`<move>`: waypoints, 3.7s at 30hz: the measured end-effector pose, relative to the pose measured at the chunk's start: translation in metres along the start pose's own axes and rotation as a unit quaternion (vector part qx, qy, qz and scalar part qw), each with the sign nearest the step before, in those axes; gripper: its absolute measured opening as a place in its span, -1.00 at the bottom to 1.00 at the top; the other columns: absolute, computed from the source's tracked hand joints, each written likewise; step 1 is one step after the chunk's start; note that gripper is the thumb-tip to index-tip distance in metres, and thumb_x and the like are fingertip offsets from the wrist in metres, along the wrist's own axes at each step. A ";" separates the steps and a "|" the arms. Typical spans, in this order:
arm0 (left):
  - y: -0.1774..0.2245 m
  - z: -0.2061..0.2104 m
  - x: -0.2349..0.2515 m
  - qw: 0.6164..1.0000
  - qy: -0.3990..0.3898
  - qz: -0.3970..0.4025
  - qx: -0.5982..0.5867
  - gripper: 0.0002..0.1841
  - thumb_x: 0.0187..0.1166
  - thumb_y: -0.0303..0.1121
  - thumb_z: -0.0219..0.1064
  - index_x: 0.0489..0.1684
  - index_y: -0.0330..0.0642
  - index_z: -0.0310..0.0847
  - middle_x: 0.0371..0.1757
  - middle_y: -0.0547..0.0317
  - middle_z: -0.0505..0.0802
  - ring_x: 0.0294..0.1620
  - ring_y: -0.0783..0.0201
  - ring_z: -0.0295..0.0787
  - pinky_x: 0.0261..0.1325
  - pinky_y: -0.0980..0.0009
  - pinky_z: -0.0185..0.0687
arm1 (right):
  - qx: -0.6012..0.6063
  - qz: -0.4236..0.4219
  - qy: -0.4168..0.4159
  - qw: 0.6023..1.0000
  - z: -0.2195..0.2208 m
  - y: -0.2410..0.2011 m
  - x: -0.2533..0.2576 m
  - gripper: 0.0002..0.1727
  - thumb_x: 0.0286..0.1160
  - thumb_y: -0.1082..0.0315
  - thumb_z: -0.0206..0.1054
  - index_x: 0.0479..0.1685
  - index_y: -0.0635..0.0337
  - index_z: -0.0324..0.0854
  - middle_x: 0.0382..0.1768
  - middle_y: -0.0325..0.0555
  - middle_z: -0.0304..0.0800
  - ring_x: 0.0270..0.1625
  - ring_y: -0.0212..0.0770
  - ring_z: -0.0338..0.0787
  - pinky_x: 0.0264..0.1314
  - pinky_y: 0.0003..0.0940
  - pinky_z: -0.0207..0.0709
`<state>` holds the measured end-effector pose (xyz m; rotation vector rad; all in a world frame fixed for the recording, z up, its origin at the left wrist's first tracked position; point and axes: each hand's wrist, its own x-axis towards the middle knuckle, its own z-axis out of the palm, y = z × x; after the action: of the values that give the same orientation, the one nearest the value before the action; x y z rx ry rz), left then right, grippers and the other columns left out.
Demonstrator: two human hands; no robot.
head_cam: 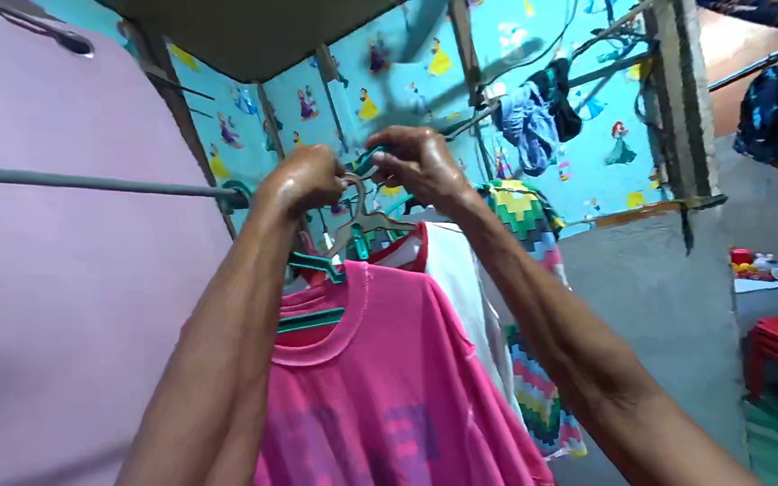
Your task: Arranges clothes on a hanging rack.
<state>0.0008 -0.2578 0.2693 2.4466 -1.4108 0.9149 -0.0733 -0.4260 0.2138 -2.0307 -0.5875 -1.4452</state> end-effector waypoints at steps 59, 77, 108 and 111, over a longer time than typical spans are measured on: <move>0.012 0.001 -0.003 0.994 -0.069 -0.050 -0.076 -0.85 0.68 -0.52 0.24 -0.24 -0.37 0.72 -0.37 0.10 0.82 -0.43 0.38 0.71 -0.16 0.38 0.66 | -0.423 -0.249 0.344 0.801 0.105 0.058 -0.037 -0.70 0.53 0.54 0.27 0.08 0.18 0.87 0.16 0.05 0.91 0.21 0.00 0.90 0.24 -0.18 0.71; 0.013 -0.004 -0.001 0.999 -0.020 -0.008 0.041 -0.75 0.59 -0.55 0.33 0.17 -0.44 0.66 0.06 -0.35 0.78 0.15 -0.28 0.72 0.25 -0.28 0.52 | -0.231 -0.070 0.159 0.957 0.076 0.021 -0.112 -0.78 0.58 0.38 0.36 0.06 0.26 0.78 -0.41 0.00 0.87 -0.46 0.00 0.84 -0.43 0.04 0.68; -0.065 0.035 -0.113 0.933 0.280 -0.102 -0.201 -0.35 0.62 -0.18 0.44 0.54 -0.40 0.28 -0.31 -0.06 0.79 -0.29 0.06 0.76 -0.04 0.00 0.66 | 0.124 0.155 0.044 0.979 0.073 0.015 -0.107 -0.72 0.67 0.38 0.33 0.24 0.29 0.70 -0.09 -0.01 0.89 -0.19 -0.25 0.89 -0.03 -0.22 0.81; -0.071 0.026 -0.107 0.939 0.242 -0.108 -0.220 -0.38 0.62 -0.15 0.44 0.51 -0.35 0.34 -0.33 -0.05 0.80 -0.31 0.08 0.77 -0.01 -0.02 0.68 | 0.206 0.186 0.012 0.961 0.058 0.010 -0.107 -0.75 0.68 0.44 0.28 0.21 0.33 0.67 -0.23 -0.12 0.84 -0.40 -0.40 0.72 -0.28 -0.42 0.68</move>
<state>0.0319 -0.1534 0.1963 1.8348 -1.0124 0.9412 -0.0602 -0.3972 0.0959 -1.6799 -0.4233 -1.0236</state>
